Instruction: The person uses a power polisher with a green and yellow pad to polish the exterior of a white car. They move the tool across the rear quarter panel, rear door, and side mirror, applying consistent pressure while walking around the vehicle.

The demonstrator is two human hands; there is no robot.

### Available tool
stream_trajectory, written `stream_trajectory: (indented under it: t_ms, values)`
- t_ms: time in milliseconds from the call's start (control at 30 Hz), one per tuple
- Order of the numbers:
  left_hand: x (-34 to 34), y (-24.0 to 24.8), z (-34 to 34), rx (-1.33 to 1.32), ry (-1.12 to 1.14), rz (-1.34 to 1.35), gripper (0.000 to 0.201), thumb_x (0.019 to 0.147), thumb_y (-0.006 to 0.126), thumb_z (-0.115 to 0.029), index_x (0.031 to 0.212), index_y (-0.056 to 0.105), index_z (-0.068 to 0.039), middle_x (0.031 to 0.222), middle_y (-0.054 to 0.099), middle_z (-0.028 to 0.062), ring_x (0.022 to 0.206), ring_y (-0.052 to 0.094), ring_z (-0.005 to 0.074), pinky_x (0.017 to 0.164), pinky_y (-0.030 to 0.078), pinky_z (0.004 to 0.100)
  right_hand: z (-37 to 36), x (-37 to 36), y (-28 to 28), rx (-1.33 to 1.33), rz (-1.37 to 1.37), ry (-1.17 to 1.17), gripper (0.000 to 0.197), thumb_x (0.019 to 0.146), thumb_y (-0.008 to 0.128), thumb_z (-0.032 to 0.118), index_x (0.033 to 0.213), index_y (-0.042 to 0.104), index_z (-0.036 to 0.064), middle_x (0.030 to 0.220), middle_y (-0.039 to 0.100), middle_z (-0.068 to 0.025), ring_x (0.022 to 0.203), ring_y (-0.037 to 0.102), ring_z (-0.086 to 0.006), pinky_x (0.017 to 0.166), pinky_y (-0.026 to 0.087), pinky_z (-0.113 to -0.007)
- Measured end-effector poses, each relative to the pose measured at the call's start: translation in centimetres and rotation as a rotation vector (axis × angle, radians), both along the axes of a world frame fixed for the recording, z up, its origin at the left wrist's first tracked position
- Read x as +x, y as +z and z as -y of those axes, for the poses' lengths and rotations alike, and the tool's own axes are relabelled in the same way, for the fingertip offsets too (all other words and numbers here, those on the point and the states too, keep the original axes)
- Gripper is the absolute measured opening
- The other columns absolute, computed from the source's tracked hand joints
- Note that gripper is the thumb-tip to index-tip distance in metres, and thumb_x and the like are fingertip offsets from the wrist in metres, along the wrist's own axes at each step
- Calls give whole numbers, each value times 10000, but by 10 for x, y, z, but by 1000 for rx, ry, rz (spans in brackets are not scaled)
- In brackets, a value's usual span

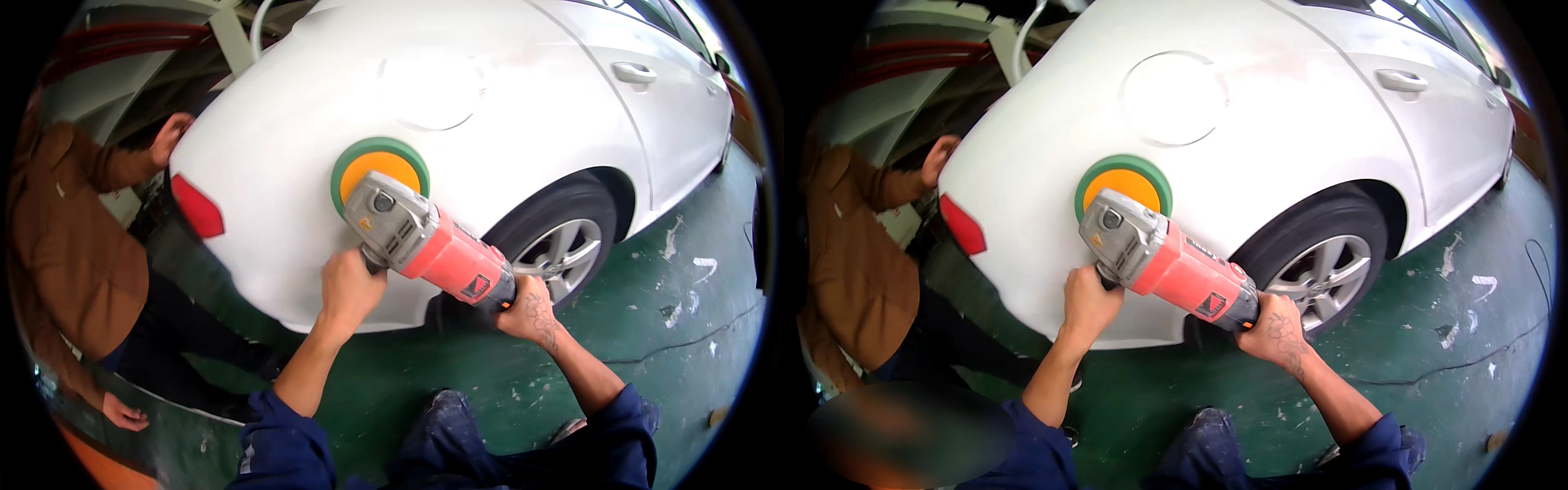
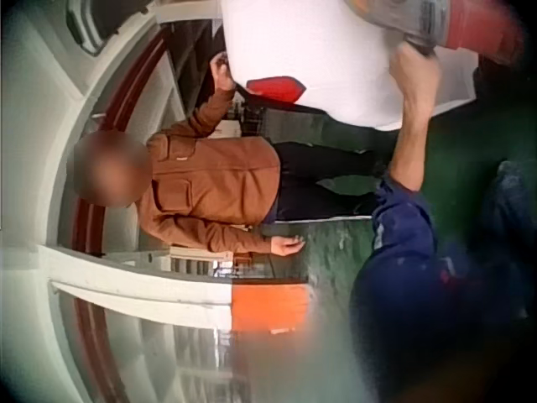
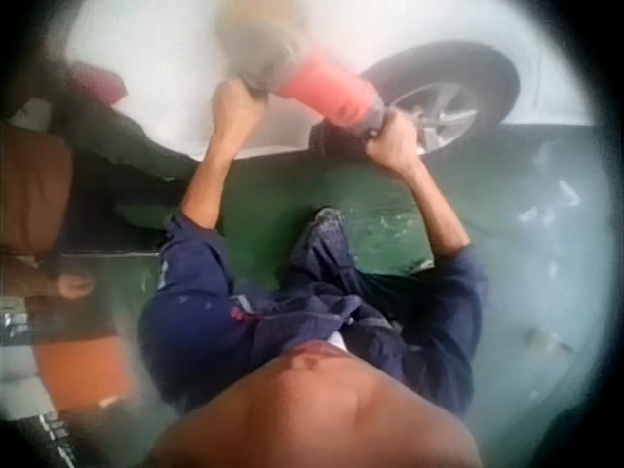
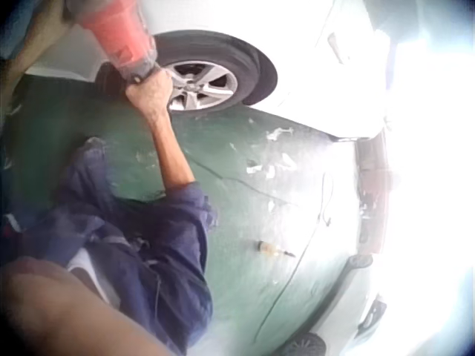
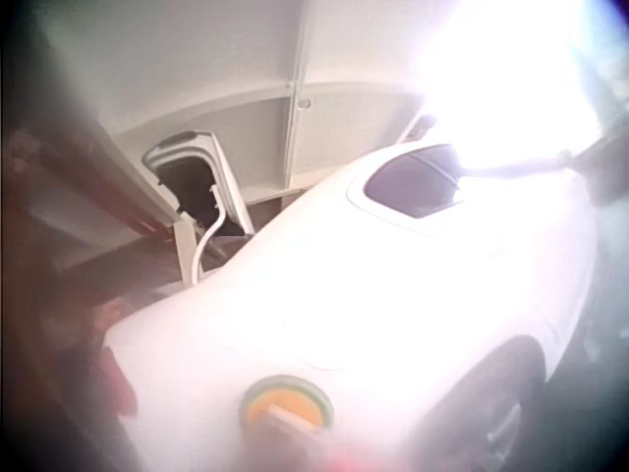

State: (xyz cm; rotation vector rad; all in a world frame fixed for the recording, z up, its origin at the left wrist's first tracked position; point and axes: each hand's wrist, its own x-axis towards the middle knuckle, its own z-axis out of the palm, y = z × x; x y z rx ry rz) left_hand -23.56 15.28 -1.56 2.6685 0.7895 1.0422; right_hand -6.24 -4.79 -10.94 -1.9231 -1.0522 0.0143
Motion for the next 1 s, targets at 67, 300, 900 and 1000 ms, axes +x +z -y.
stream_trajectory:
  t_ms: [67, 300, 900, 1000]
  values:
    - [32, 6, 24, 29, -62, -48, 160, 716, 680, -97, 853, 690, -15, 755, 654, 239, 764, 616, 461, 690, 506, 516, 29, 28, -8, -6, -39, -32, 246, 608, 697, 139, 793, 680, -22, 739, 662, -243, 770, 660, -417, 737, 538, -428]
    - [172, 71, 120, 12, -289, -451, 190, 780, 682, -145, 912, 671, -9, 779, 664, 259, 771, 646, 460, 709, 521, 533, 133, 103, 7, 96, -372, -83, 201, 659, 691, 69, 828, 685, -41, 722, 691, -183, 736, 714, -234, 684, 530, -342]
    - [202, 162, 128, -82, -212, -840, 207, 742, 707, -137, 879, 590, -34, 728, 672, 189, 685, 670, 401, 620, 531, 506, 100, 117, 41, 202, -733, 116, 263, 728, 706, 53, 979, 680, -21, 909, 729, -147, 863, 684, -140, 780, 529, -311]
    - [230, 175, 147, -16, -267, -840, 118, 806, 592, -108, 883, 603, -19, 663, 675, 174, 629, 690, 363, 597, 556, 491, 117, 132, 44, 222, -771, 120, 294, 728, 705, 32, 1017, 681, -18, 938, 732, -143, 871, 684, -140, 793, 530, -309]
